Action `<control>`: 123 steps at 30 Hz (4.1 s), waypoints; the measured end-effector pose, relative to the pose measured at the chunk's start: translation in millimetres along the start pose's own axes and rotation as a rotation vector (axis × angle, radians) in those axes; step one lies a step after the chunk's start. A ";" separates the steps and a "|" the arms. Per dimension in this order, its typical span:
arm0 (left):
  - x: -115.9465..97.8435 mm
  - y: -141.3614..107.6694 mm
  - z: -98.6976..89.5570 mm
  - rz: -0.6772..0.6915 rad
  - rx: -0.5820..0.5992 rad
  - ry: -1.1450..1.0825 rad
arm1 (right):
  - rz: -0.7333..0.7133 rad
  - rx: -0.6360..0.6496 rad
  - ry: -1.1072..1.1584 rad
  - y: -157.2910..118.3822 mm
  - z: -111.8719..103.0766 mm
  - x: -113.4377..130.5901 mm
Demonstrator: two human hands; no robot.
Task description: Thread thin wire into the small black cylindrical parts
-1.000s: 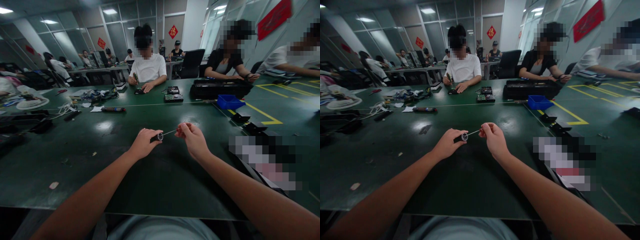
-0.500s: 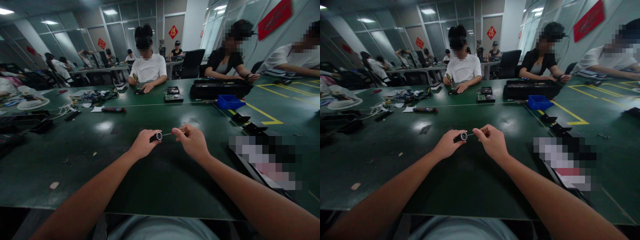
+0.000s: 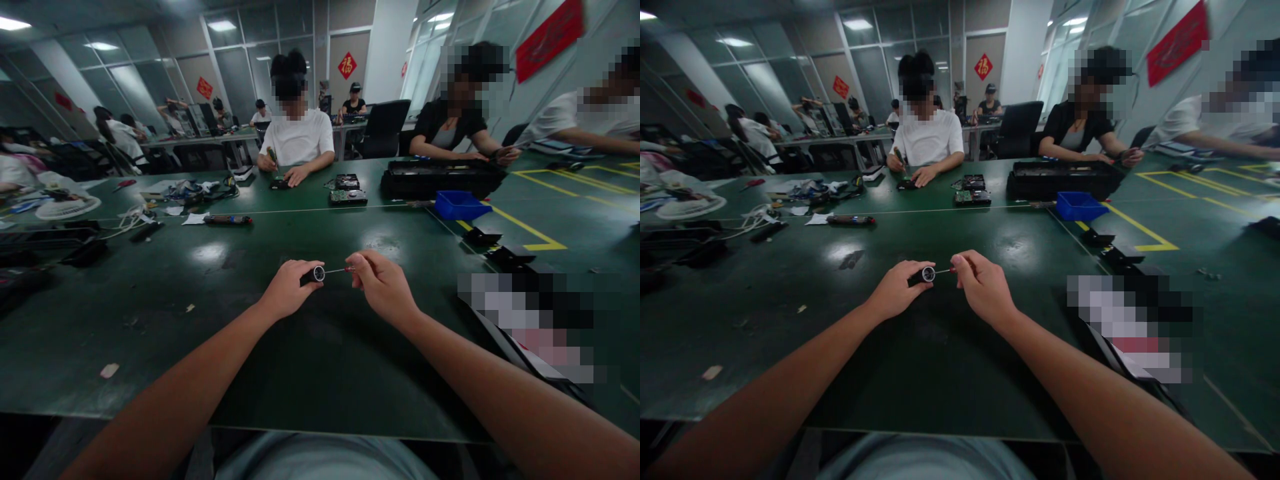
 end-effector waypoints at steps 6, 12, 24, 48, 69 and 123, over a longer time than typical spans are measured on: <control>-0.7 0.5 -0.9 -0.006 0.002 0.000 | -0.037 0.008 0.008 -0.7 0.8 1.1; 1.8 0.1 -0.4 -0.016 0.007 0.005 | -0.025 0.061 0.015 -1.8 3.3 1.5; 0.5 -0.5 -0.3 -0.011 0.009 -0.012 | 0.002 0.040 -0.033 -1.2 2.5 -0.9; 0.9 0.1 -3.1 -0.022 -0.014 -0.026 | 0.148 -0.040 0.343 4.3 7.2 -16.4; -5.6 3.6 -6.3 0.054 0.037 0.043 | 0.142 -0.130 0.396 5.8 5.3 -28.3; -26.7 3.6 30.2 0.074 0.227 0.367 | -0.108 -0.227 -0.065 0.0 -12.3 1.1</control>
Point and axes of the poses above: each hand's wrist, its own y-axis towards the middle knuckle, its own z-axis out of the palm, x = y × z, the point moved 6 cm from there along y, towards the middle knuckle, and after that the axes turned 4 degrees about -x, right-handed, at the moved point
